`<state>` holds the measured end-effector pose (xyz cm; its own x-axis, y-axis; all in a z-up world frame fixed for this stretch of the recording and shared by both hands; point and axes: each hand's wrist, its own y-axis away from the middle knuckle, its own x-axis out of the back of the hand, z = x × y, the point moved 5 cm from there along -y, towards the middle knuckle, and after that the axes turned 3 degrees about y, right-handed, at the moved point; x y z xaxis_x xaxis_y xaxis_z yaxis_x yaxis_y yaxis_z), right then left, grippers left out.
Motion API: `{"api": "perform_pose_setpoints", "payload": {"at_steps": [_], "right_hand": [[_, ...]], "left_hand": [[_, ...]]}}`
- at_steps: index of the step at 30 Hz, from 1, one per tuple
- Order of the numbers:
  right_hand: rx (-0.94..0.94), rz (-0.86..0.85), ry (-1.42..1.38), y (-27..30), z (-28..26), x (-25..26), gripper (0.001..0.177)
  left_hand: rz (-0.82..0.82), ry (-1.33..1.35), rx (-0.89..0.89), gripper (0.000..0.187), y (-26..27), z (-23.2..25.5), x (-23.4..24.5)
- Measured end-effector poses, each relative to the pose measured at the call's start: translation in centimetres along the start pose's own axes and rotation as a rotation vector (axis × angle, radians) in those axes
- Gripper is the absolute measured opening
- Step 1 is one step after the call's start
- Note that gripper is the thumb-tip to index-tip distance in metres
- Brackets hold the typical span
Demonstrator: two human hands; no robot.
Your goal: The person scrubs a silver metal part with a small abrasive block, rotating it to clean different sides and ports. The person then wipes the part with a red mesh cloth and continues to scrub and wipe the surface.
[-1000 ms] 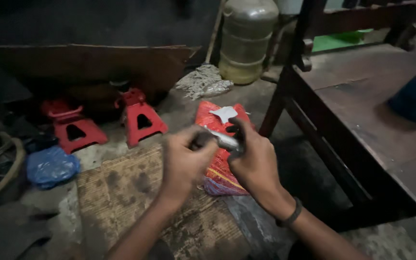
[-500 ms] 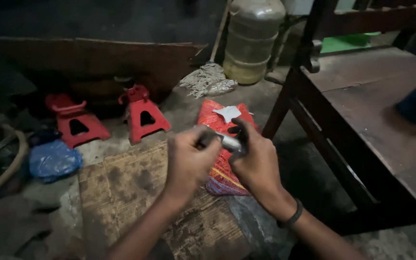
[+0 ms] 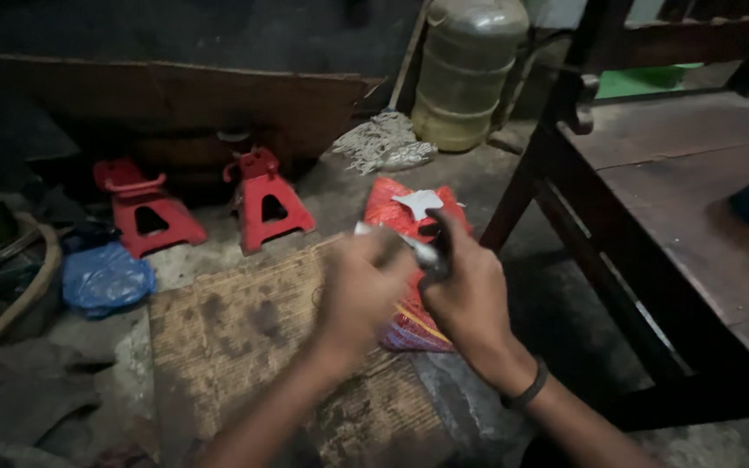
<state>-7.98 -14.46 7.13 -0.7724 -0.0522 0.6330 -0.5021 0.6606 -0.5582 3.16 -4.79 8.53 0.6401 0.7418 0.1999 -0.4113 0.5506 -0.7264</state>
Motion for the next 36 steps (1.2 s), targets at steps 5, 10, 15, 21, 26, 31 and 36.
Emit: {"api": "perform_pose_setpoints", "payload": {"at_steps": [5,10,15,21,26,31,36], "right_hand": [[-0.046,-0.025,0.045,0.2,0.3,-0.2,0.069],[-0.014,-0.036,0.087,0.0,0.3,-0.9,0.072],[-0.095,-0.093,-0.178,-0.3,1.6,-2.0,0.072],[-0.441,-0.292,-0.472,-0.7,5.2,-4.4,0.087],[-0.457,-0.318,-0.674,-1.2,5.5,-3.7,0.091],[-0.452,-0.282,-0.571,-0.8,4.9,-2.8,0.096],[-0.436,-0.232,-0.476,0.0,5.9,-2.5,0.093]], "left_hand": [[-0.048,0.016,-0.045,0.01,0.4,-0.1,-0.5],[-0.007,0.083,0.334,0.015,0.2,-3.8,0.2],[-0.034,0.023,0.345,0.014,0.2,-4.0,0.3],[-0.066,-0.006,0.134,0.009,-0.5,-2.5,1.7],[-0.147,0.091,0.171,0.014,0.0,-2.7,1.3],[-0.143,0.147,0.192,0.012,0.1,-3.3,1.0],[-0.193,0.137,0.133,0.012,0.4,-2.7,-0.8]]}}
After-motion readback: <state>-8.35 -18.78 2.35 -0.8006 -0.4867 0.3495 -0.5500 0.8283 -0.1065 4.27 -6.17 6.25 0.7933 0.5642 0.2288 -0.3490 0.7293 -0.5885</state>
